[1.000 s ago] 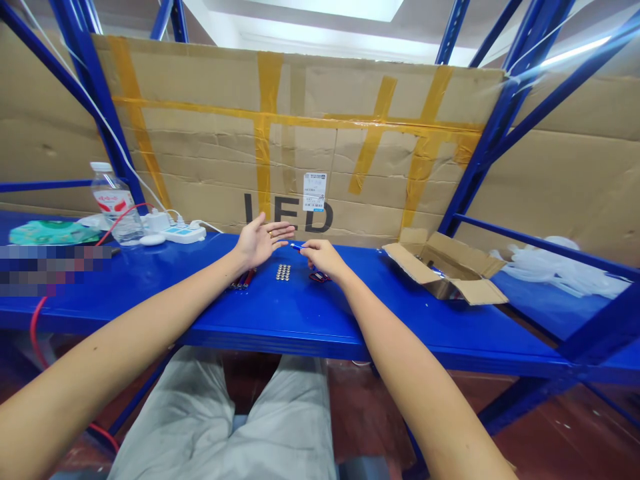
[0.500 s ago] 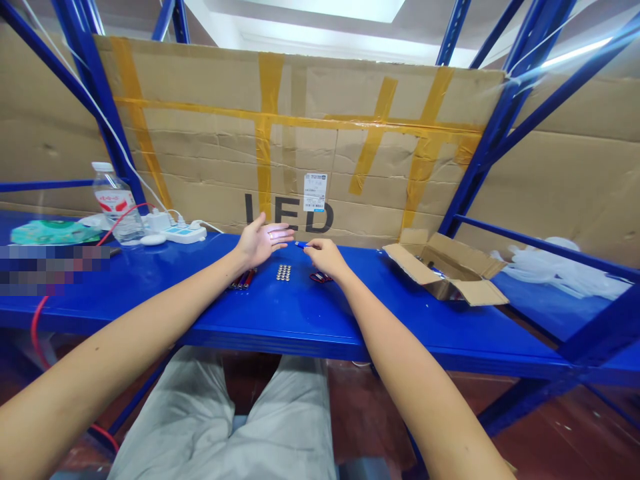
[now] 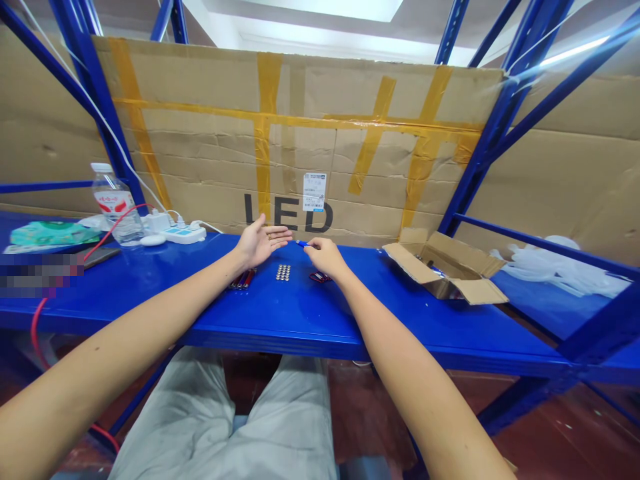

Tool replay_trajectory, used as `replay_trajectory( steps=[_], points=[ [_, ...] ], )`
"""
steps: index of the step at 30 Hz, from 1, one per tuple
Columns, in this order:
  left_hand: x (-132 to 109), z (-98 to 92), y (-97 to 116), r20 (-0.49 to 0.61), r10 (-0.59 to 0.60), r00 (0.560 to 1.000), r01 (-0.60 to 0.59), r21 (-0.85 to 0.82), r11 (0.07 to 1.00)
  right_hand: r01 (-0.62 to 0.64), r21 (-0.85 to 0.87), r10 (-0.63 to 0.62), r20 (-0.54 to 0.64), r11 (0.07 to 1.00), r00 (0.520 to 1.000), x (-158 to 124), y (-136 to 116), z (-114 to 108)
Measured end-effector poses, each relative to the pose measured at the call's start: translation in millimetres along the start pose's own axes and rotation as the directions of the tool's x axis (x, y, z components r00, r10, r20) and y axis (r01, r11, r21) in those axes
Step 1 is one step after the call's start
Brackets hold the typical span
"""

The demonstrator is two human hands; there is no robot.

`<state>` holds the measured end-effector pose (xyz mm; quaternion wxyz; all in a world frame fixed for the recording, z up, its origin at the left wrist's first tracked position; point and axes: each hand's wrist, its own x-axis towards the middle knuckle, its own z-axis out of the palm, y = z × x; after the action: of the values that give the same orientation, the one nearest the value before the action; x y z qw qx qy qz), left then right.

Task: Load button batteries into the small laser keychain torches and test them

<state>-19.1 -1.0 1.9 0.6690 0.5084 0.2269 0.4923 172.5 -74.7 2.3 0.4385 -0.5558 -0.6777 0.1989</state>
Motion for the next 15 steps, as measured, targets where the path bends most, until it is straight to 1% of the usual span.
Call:
replay_trajectory(
  steps=[5, 9, 15],
  points=[
    [-0.8, 0.7, 0.5, -0.01, 0.004, 1.0, -0.004, 0.022, 1.0, 0.031, -0.043, -0.032, -0.011, 0.999, 0.999, 0.0, 0.4, -0.3],
    [-3.1, 3.7, 2.0, -0.047, -0.026, 0.999, 0.025, -0.012, 1.0, 0.041, -0.079, -0.042, -0.014, 0.996, 0.999, 1.4, 1.2, -0.4],
    [-2.9, 4.3, 1.2, -0.052, -0.035, 0.998, 0.034, -0.024, 0.999, 0.047, -0.095, -0.049, -0.015, 0.994, 0.999, 2.1, 3.1, -1.2]
  ],
)
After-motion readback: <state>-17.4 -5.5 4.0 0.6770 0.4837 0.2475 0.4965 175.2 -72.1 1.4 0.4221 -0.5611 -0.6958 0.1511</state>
